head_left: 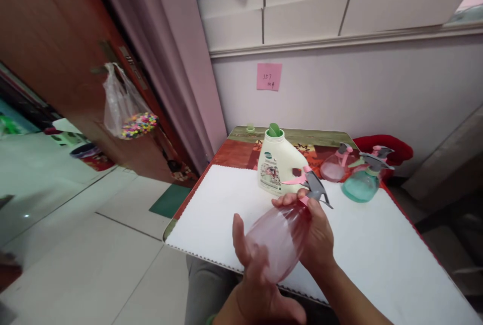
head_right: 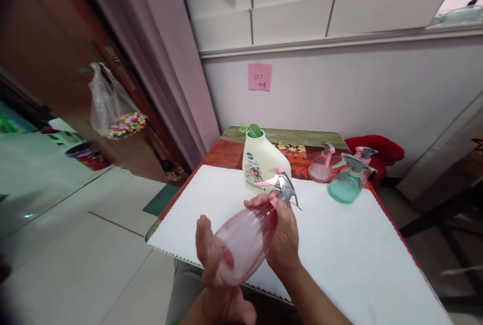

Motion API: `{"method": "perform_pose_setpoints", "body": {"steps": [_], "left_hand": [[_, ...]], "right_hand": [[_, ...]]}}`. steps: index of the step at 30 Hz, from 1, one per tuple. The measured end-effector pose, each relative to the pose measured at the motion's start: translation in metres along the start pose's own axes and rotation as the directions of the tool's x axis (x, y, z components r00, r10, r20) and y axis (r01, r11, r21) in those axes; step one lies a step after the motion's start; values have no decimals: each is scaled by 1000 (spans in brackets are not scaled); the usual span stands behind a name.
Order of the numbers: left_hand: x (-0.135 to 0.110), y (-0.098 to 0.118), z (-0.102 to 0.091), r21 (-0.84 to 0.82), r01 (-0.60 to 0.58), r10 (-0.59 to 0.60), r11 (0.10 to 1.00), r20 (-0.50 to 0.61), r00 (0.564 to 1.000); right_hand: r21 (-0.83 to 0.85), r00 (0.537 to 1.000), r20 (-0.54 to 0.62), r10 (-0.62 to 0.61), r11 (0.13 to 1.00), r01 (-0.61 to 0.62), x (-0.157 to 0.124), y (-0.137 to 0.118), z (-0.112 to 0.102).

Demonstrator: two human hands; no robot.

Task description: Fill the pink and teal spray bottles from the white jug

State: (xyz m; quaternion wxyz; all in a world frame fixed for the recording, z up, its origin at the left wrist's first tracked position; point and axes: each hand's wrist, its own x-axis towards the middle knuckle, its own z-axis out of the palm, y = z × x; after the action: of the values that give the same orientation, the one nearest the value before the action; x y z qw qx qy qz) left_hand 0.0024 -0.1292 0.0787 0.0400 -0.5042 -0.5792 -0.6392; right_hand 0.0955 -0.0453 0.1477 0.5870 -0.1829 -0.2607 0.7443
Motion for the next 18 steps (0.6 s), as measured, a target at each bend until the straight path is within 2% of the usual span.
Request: {"method": "perform_pose_setpoints", "body": {"steps": [1, 2, 3, 4, 5, 6, 7, 8, 9, 10, 11, 13, 14, 16, 17, 18], "left_hand": [[1, 2, 5, -123, 165, -172, 979, -52, 984], [5, 6, 9, -229, 280, -303, 932, -71, 951], [10, 11, 11, -329, 384, -420, 863, -44, 907], [16, 16, 12, -398, 510, -536, 763, 52, 843], [23, 21, 11, -444, 664, -639, 601, 231, 734], [28, 25, 9, -431, 816, -684, 385, 461, 566], [32, 27, 6, -341, 923, -648, 177, 666, 370], [34, 28, 2, -230, 972, -575, 45, 789, 214], [34, 28, 0, -163, 987, -534, 8, 834, 143], [33, 26, -2, -161, 987, -540, 28, 828, 150], [31, 23, -3, -208, 974, -578, 86, 786, 219], [25, 17, -4, -338, 899, -618, 280, 653, 438], [23, 14, -4, -380, 834, -586, 401, 593, 552], [18, 7, -4, -396, 619, -418, 678, 485, 768], [16, 3, -5, -368, 460, -292, 808, 428, 855], [14, -1, -5, -312, 281, -155, 908, 373, 915]], "right_hand": [[-12, 999, 6, -31, 999, 31, 1, 0, 0], [-32, 998, 11, -67, 997, 68, 1, 0, 0], [-61, 994, 16, -110, 992, 111, 2, 0, -1], [-97, 987, 22, -159, 982, 161, 3, 0, -2], [-138, 977, 31, -211, 967, 213, 4, 0, -4], [-179, 966, 44, -256, 949, 260, 5, 1, -7], [-217, 957, 56, -285, 932, 291, 6, 1, -10], [-247, 953, 64, -297, 920, 303, 7, 1, -13], [-269, 955, 69, -290, 916, 297, 8, 1, -15], [-282, 962, 67, -267, 919, 274, 9, 0, -18], [-289, 970, 57, -236, 926, 242, 9, 0, -20], [-287, 985, 10, -173, 943, 169, 9, -1, -22], [-283, 990, -22, -143, 950, 131, 9, -2, -22], [-263, 993, -88, -83, 963, 58, 9, -4, -21], [-247, 992, -111, -58, 969, 29, 9, -5, -19], [-226, 992, -121, -36, 974, 8, 8, -6, -18]]}}
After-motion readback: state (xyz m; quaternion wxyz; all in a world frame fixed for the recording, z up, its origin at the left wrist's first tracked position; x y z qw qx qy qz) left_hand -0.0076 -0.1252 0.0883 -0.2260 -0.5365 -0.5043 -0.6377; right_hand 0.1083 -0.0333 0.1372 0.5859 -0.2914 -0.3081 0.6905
